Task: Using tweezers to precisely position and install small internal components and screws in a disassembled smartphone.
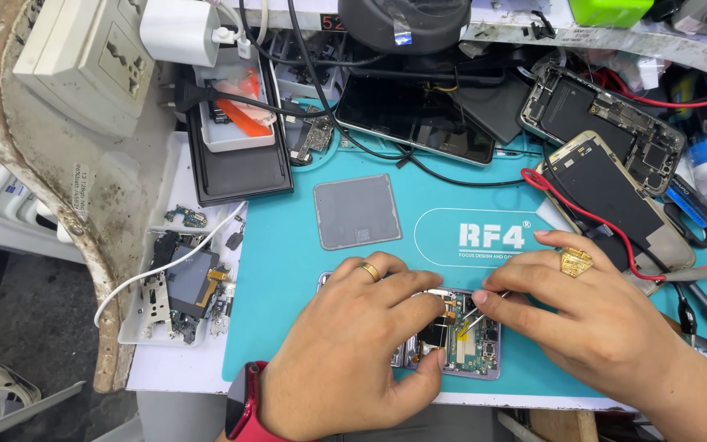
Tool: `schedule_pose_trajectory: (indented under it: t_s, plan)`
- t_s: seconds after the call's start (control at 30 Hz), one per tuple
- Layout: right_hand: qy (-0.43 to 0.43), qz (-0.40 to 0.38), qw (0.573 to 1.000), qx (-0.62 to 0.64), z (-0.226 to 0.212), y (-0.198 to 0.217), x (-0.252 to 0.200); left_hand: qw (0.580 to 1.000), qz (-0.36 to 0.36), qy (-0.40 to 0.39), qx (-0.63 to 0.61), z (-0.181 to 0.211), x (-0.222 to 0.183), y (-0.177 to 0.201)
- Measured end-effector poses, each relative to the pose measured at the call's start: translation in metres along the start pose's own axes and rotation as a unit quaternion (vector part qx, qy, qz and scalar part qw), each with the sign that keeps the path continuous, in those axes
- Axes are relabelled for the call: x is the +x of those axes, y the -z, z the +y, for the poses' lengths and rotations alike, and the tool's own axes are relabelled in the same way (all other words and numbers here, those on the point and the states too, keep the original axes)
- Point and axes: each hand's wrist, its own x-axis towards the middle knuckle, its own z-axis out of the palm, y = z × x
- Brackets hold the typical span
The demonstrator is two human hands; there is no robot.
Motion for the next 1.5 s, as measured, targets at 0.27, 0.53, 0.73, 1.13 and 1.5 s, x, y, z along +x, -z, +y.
schedule_pose_trajectory:
  t_s: [0.27,0.53,0.73,1.13,1.5]
  plan:
    - [0.008,-0.010,1.000,-0.019,-0.001,0.004,-0.001,1.000,-0.009,0.006,0.002,0.001,0.002,0.001]
    - [-0.045,0.001,0.999,-0.002,0.009,0.007,-0.010,0.998,-0.052,0.003,0.016,0.000,-0.003,0.008]
    - [-0.117,-0.028,0.988,0.095,0.010,0.012,-0.007,0.996,-0.075,0.012,0.056,-0.002,-0.006,0.006]
    - [-0.108,-0.056,0.983,0.141,-0.009,0.011,-0.007,0.989,-0.020,0.062,0.129,-0.008,-0.043,0.022]
    - [-0.107,0.003,0.989,0.106,-0.033,-0.016,-0.019,0.993,0.000,0.091,0.080,-0.013,-0.048,0.028]
